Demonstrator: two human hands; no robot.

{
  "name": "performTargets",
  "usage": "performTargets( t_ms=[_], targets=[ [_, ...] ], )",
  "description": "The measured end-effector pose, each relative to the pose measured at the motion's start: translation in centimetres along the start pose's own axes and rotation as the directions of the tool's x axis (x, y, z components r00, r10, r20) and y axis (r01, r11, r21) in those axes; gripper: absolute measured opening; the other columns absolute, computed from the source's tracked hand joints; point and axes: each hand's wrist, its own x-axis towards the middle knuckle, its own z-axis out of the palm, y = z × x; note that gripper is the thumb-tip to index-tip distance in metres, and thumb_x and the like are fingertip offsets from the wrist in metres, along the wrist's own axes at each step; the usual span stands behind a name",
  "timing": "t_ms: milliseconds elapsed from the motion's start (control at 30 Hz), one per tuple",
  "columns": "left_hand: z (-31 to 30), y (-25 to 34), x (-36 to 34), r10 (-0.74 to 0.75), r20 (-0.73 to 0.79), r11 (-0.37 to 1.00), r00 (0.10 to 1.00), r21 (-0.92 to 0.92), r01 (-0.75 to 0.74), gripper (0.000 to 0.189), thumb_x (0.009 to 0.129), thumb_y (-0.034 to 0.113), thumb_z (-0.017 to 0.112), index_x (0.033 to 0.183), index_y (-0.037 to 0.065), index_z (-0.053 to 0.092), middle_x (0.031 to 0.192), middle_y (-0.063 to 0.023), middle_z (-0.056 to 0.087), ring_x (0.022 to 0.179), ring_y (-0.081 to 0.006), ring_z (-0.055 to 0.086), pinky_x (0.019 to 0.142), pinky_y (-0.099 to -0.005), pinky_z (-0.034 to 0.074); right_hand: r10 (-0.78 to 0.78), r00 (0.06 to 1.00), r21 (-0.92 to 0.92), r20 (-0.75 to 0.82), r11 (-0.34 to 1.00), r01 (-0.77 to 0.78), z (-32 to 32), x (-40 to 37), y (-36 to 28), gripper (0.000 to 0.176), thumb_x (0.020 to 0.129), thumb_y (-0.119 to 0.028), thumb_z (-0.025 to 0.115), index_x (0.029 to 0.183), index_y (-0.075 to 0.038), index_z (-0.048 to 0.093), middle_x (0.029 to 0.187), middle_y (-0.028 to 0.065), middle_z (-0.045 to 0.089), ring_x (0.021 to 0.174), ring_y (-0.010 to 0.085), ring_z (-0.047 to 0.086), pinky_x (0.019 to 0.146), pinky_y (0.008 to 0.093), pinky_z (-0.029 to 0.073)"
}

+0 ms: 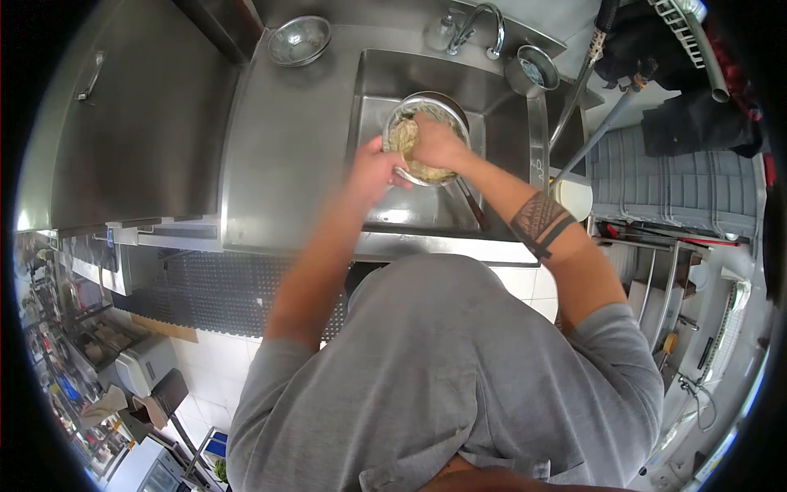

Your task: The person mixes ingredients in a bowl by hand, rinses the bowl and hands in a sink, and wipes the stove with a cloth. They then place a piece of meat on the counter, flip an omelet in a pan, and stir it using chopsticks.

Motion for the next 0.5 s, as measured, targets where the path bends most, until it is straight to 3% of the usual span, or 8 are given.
performTargets(
  t_ms=[33,67,133,233,267,300,367,500],
  targets=[
    [0.8,-0.6,-0.3,-0.033,-0.048,0.999,0.998,-0.044,0.031,0.036,0.082,-0.005,0.059,0.117,-0.002,0.058,0.099,-0.0175,0.069,0.073,-0.0287,0.072,0.054,-0.0389,0.063,-0.001,1.0,0.0,-0.001,1.0,0.001,0.8,0.8,0.9,0.051,0.076,-0.011,0.072,0.124,0.003,0.059,0.11,0.0252,0.067,0.102,0.0402,0.067,0.092,0.0491,0.053],
    [1.3,-0.9,-0.6,-0.072,-0.092,0.994,0.993,-0.089,0.064,0.036,0.082,-0.005,0.058,0.118,-0.002,0.057,0.1,-0.0178,0.069,0.075,-0.0295,0.072,0.056,-0.04,0.064,0.095,0.995,0.357,0.023,0.929,-0.097,1.1,1.3,0.7,0.053,0.079,-0.004,0.069,0.129,0.002,0.056,0.114,0.0214,0.067,0.105,0.0348,0.067,0.093,0.0445,0.054],
    [1.3,-0.6,-0.7,-0.054,-0.085,0.994,0.995,-0.103,0.045,0.037,0.082,-0.004,0.059,0.119,-0.002,0.057,0.101,-0.0181,0.069,0.076,-0.0297,0.072,0.058,-0.0408,0.064,0.21,0.97,0.871,0.123,0.445,-0.207,1.3,1.0,1.5,0.052,0.081,0.011,0.061,0.132,0.002,0.056,0.115,0.0125,0.067,0.107,0.0224,0.065,0.092,0.0354,0.054],
    [0.1,-0.1,-0.7,-0.034,-0.08,0.992,0.996,-0.124,0.024,0.038,0.083,-0.004,0.059,0.121,-0.001,0.056,0.101,-0.0183,0.069,0.078,-0.0297,0.072,0.061,-0.0415,0.065,-0.047,0.991,0.959,0.124,0.262,-0.107,-0.9,0.1,2.8,0.052,0.08,0.011,0.061,0.131,0.002,0.058,0.117,0.013,0.066,0.11,0.0231,0.065,0.096,0.0349,0.053],
    [-0.2,0.1,-0.6,-0.033,-0.073,0.992,0.997,-0.126,0.024,0.039,0.083,-0.004,0.059,0.121,-0.001,0.055,0.101,-0.0183,0.069,0.079,-0.0295,0.072,0.062,-0.0415,0.065,-0.132,0.985,0.882,0.108,0.47,-0.033,-1.3,0.2,4.1,0.056,0.079,0.009,0.063,0.134,0.0,0.057,0.12,0.0137,0.066,0.111,0.0235,0.064,0.099,0.0331,0.051],
    [-0.2,0.5,-0.8,-0.034,-0.073,0.992,0.997,-0.125,0.025,0.039,0.083,-0.004,0.059,0.121,-0.001,0.055,0.101,-0.0183,0.069,0.079,-0.0295,0.072,0.062,-0.0415,0.065,-0.132,0.985,0.882,0.108,0.469,-0.034,-2.6,-0.4,3.6,0.056,0.079,0.009,0.063,0.134,0.0,0.057,0.12,0.0137,0.066,0.111,0.0235,0.064,0.099,0.0331,0.051],
    [0.0,1.4,-0.9,-0.007,-0.035,0.999,0.999,-0.034,0.006,0.039,0.083,-0.004,0.058,0.122,-0.002,0.055,0.102,-0.0178,0.069,0.078,-0.0291,0.072,0.06,-0.0406,0.064,-0.358,0.929,0.183,0.091,0.923,0.338,-5.1,-1.6,2.8,0.063,0.077,0.007,0.063,0.137,-0.007,0.056,0.122,0.0161,0.066,0.113,0.0281,0.065,0.1,0.0345,0.051],
    [0.3,2.0,-0.7,-0.01,0.045,1.0,0.999,0.012,0.009,0.037,0.082,-0.006,0.058,0.119,-0.005,0.06,0.104,-0.0177,0.069,0.084,-0.0284,0.073,0.058,-0.0385,0.065,-0.537,0.844,-0.238,0.009,0.818,0.523,-4.3,-2.4,1.0,0.067,0.076,0.003,0.064,0.14,-0.013,0.055,0.117,0.0193,0.066,0.114,0.0352,0.065,0.1,0.0389,0.051]
  ],
)
